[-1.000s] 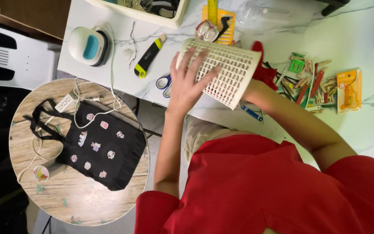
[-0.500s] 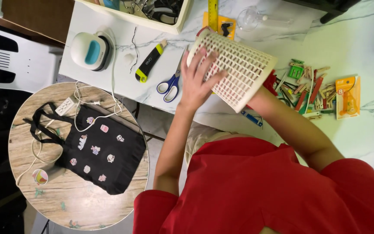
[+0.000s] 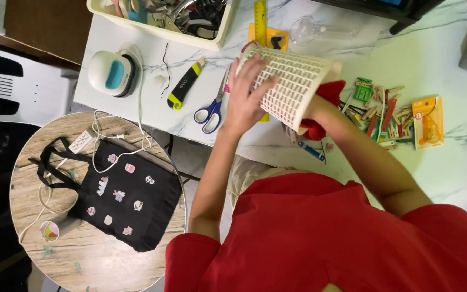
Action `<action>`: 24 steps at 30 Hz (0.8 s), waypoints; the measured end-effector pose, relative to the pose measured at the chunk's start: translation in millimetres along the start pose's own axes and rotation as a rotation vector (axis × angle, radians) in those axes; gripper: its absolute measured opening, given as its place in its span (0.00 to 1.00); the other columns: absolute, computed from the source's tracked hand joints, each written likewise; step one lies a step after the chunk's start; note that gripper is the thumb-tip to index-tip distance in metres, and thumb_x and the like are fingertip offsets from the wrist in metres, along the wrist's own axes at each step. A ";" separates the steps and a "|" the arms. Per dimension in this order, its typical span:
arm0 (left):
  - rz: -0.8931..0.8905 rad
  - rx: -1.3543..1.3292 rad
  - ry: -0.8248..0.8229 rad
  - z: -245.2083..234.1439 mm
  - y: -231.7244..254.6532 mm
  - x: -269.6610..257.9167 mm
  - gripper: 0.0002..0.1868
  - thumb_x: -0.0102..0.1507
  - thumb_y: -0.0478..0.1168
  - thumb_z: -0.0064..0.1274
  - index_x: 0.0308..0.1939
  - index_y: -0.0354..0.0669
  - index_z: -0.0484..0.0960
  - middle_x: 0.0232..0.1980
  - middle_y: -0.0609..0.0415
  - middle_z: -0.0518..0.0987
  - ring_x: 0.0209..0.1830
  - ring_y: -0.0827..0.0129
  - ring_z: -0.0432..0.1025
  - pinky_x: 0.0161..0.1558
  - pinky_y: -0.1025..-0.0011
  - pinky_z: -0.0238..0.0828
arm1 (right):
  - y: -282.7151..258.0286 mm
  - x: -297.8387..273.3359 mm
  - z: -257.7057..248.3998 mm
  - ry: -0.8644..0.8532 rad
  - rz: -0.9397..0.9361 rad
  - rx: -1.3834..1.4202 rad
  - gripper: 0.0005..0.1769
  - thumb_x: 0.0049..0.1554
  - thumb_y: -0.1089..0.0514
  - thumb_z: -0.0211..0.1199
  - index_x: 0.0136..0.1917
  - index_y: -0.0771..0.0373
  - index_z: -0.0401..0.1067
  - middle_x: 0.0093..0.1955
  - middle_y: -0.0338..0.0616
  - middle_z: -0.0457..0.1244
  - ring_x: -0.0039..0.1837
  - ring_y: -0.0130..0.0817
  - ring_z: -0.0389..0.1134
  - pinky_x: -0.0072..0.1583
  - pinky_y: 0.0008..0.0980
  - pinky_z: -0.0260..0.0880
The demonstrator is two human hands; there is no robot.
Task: Tidying up a desk by organizing various office and craft supplies into containers and onto a shelf.
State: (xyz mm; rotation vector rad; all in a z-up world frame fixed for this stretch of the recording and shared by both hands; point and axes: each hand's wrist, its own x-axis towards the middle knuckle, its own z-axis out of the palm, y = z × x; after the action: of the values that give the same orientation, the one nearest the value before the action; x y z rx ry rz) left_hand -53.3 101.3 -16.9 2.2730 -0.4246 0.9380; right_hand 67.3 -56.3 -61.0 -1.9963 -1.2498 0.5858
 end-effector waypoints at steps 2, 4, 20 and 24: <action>-0.022 -0.007 0.010 -2.2 -5.8 1.0 0.41 0.54 0.40 0.76 0.66 0.57 0.67 0.74 0.51 0.66 0.79 0.50 0.58 0.81 0.38 0.42 | -8.2 0.8 -6.7 -0.014 0.028 0.012 0.25 0.67 0.48 0.45 0.73 0.57 0.64 0.71 0.49 0.61 0.67 0.41 0.68 0.67 0.39 0.71; -0.048 -0.014 0.020 -2.8 -12.5 2.8 0.43 0.53 0.41 0.76 0.66 0.56 0.66 0.73 0.50 0.66 0.79 0.48 0.58 0.81 0.38 0.42 | -24.0 7.6 -5.6 -0.020 0.043 0.020 0.25 0.67 0.47 0.45 0.73 0.56 0.64 0.71 0.49 0.61 0.67 0.40 0.68 0.67 0.39 0.71; -0.163 -0.411 0.179 19.0 -49.0 -13.6 0.48 0.54 0.38 0.78 0.68 0.54 0.59 0.76 0.45 0.61 0.80 0.45 0.59 0.77 0.54 0.59 | -77.2 50.5 -7.4 -0.144 -0.008 -0.899 0.20 0.59 0.55 0.58 0.64 0.55 0.76 0.68 0.46 0.65 0.68 0.43 0.66 0.61 0.41 0.70; -0.135 -0.489 0.188 23.2 -55.4 -11.8 0.49 0.55 0.39 0.77 0.70 0.54 0.56 0.76 0.45 0.60 0.80 0.47 0.59 0.77 0.55 0.59 | -95.9 47.9 -14.6 -0.219 -0.033 -1.010 0.20 0.56 0.52 0.59 0.62 0.52 0.75 0.68 0.42 0.64 0.68 0.41 0.64 0.59 0.38 0.70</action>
State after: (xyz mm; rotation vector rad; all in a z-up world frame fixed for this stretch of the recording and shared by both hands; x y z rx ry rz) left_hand -21.6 127.9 -62.0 1.7332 -0.3647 0.8595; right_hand 41.9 10.1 20.7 -2.7405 -1.9593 0.1316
